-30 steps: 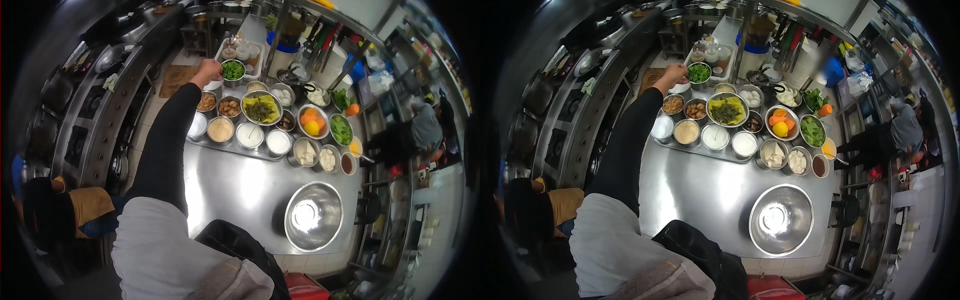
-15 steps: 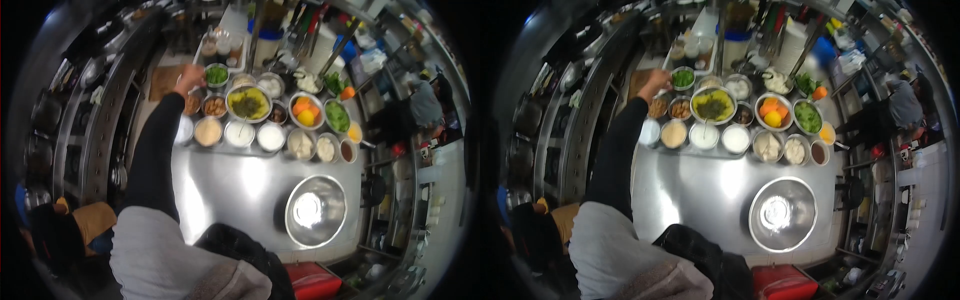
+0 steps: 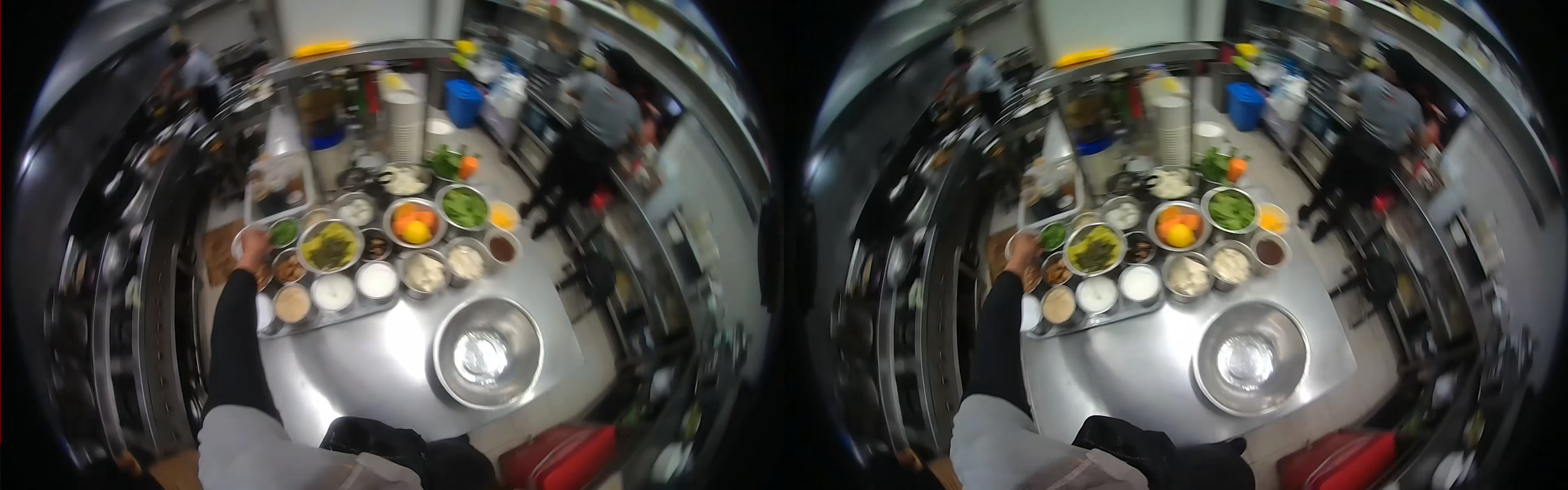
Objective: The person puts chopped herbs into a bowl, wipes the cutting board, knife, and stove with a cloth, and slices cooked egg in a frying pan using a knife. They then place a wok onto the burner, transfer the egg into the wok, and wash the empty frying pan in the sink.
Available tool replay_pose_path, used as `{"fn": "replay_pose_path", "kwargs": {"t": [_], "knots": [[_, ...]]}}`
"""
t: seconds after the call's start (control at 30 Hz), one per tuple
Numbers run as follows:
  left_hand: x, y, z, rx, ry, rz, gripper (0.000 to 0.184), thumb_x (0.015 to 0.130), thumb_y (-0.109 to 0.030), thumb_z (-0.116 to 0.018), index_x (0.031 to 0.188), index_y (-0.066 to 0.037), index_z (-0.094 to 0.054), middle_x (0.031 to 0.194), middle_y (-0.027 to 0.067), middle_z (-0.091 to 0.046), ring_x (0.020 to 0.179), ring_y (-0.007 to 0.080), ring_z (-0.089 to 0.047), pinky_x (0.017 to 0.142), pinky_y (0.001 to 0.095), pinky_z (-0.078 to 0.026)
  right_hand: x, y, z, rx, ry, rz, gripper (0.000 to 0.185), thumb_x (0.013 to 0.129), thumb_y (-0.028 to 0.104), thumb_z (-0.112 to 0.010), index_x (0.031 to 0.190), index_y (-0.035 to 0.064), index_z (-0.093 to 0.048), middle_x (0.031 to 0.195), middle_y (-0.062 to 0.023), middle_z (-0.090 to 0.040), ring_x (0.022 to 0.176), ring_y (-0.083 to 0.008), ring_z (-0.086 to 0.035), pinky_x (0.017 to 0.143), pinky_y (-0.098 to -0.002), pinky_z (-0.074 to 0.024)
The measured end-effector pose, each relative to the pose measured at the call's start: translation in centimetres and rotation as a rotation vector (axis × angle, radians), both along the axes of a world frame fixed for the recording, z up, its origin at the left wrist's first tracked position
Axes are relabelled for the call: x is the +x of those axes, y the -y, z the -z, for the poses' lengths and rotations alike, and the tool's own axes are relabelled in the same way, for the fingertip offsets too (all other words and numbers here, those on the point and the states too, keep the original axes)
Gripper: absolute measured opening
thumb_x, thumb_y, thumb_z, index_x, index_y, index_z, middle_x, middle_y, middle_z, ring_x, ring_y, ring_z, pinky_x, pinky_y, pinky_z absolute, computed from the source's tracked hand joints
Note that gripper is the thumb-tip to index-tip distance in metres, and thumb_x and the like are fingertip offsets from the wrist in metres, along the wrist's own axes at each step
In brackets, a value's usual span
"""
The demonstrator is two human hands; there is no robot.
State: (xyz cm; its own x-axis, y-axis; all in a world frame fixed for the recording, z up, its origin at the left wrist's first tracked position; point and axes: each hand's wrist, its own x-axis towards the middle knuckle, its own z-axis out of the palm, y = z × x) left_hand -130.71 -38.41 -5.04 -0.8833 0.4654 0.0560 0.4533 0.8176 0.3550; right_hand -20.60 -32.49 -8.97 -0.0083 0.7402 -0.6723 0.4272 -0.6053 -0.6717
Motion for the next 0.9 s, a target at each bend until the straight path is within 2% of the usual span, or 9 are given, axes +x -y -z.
{"fn": "replay_pose_path", "kwargs": {"t": [0.07, 0.1, 0.23, 0.47, 0.53, 0.67, 0.73, 0.8, 0.9], "knots": [[-2.9, 1.7, 1.4, -0.344, -0.453, 0.264, 0.029, 0.078, -0.03, -0.075, 0.094, -0.006, -0.074, 0.085, 0.013, -0.074, 0.074, 0.0247, -0.071, 0.062, 0.043, -0.055, 7.0, 1.9, 9.0, 0.368, 0.04, -0.182, 0.018, 0.093, 0.02, -0.056, 0.091, 0.0073, -0.069, 0.064, -0.0036, -0.058, 0.054, -0.0155, -0.053, 0.053, -0.032, -0.0468], [2.2, -0.1, -3.2, 0.268, -0.042, -0.171, 0.025, 0.08, -0.027, -0.07, 0.089, -0.004, -0.075, 0.08, 0.0169, -0.071, 0.074, 0.032, -0.069, 0.07, 0.0443, -0.053, 9.5, 2.5, 12.3, 0.579, 0.08, -0.248, 0.021, 0.094, 0.021, -0.056, 0.094, 0.0062, -0.07, 0.065, -0.0054, -0.061, 0.056, -0.0184, -0.057, 0.054, -0.0339, -0.0494], [9.0, -2.5, -12.7, 0.564, -0.228, -0.117, 0.037, 0.082, -0.013, -0.072, 0.117, -0.002, -0.066, 0.084, 0.007, -0.067, 0.077, 0.016, -0.062, 0.074, 0.0315, -0.051, 8.0, 4.2, 15.5, 0.429, 0.684, -0.01, 0.025, 0.083, 0.006, -0.066, 0.066, -0.0009, -0.049, 0.059, -0.0082, -0.049, 0.055, -0.0203, -0.051, 0.053, -0.0388, -0.0445], [32.9, -12.2, -26.0, 1.051, -0.159, 0.388, 0.022, 0.095, -0.012, -0.063, 0.114, 0.0, -0.065, 0.08, 0.0003, -0.063, 0.068, 0.0062, -0.054, 0.063, 0.0217, -0.044, 8.1, 10.6, 17.7, 0.456, 0.543, 0.073, 0.02, 0.086, 0.011, -0.061, 0.074, -0.0051, -0.058, 0.063, -0.0124, -0.054, 0.061, -0.0235, -0.06, 0.059, -0.0437, -0.0478], [40.8, -14.1, -28.0, 0.938, -0.008, 0.398, 0.019, 0.096, -0.015, -0.063, 0.109, -0.002, -0.064, 0.079, 0.0002, -0.06, 0.068, 0.005, -0.052, 0.061, 0.0214, -0.041, 6.1, 9.9, 13.8, -0.15, 0.068, 0.57, 0.027, 0.089, 0.021, -0.061, 0.078, -0.0039, -0.061, 0.067, -0.012, -0.059, 0.061, -0.0209, -0.054, 0.062, -0.0423, -0.0465], [55.9, -20.1, -24.4, 0.596, 0.356, 0.708, 0.012, 0.099, -0.018, -0.058, 0.098, -0.006, -0.059, 0.08, 0.0007, -0.058, 0.068, 0.0048, -0.05, 0.057, 0.0208, -0.037, 11.7, 4.6, 17.8, 0.103, 0.182, 0.501, 0.036, 0.089, 0.033, -0.066, 0.085, -0.0022, -0.064, 0.075, -0.0078, -0.061, 0.065, -0.0179, -0.051, 0.062, -0.0357, -0.0447], [67.6, -24.9, -20.7, 0.54, 0.787, 1.004, 0.01, 0.099, -0.015, -0.056, 0.102, -0.006, -0.058, 0.09, 0.0027, -0.059, 0.076, 0.007, -0.052, 0.066, 0.0225, -0.043, 9.3, -4.2, 9.6, 0.27, -0.238, 0.619, 0.026, 0.091, 0.025, -0.07, 0.099, 0.0008, -0.067, 0.089, -0.0038, -0.066, 0.075, -0.013, -0.056, 0.068, -0.0281, -0.0484], [79.2, -28.0, -16.4, 0.273, 1.203, 1.129, 0.013, 0.097, -0.013, -0.056, 0.108, -0.006, -0.057, 0.102, 0.0043, -0.059, 0.088, 0.0092, -0.055, 0.078, 0.0257, -0.047, 6.6, -11.8, -4.7, 0.53, -0.094, 0.278, 0.034, 0.095, 0.024, -0.066, 0.12, 0.0002, -0.065, 0.114, -0.0092, -0.067, 0.104, -0.0171, -0.062, 0.087, -0.0308, -0.0512], [90.9, -31.1, -8.0, -0.346, 1.645, 0.972, 0.022, 0.098, -0.015, -0.055, 0.118, -0.006, -0.057, 0.113, 0.0057, -0.061, 0.1, 0.0163, -0.061, 0.088, 0.03, -0.051, 4.8, -19.0, -14.7, 1.233, -0.175, 0.129, 0.029, 0.084, 0.016, -0.073, 0.109, 0.0024, -0.067, 0.102, -0.0134, -0.068, 0.097, -0.0279, -0.065, 0.085, -0.0343, -0.051]]}}
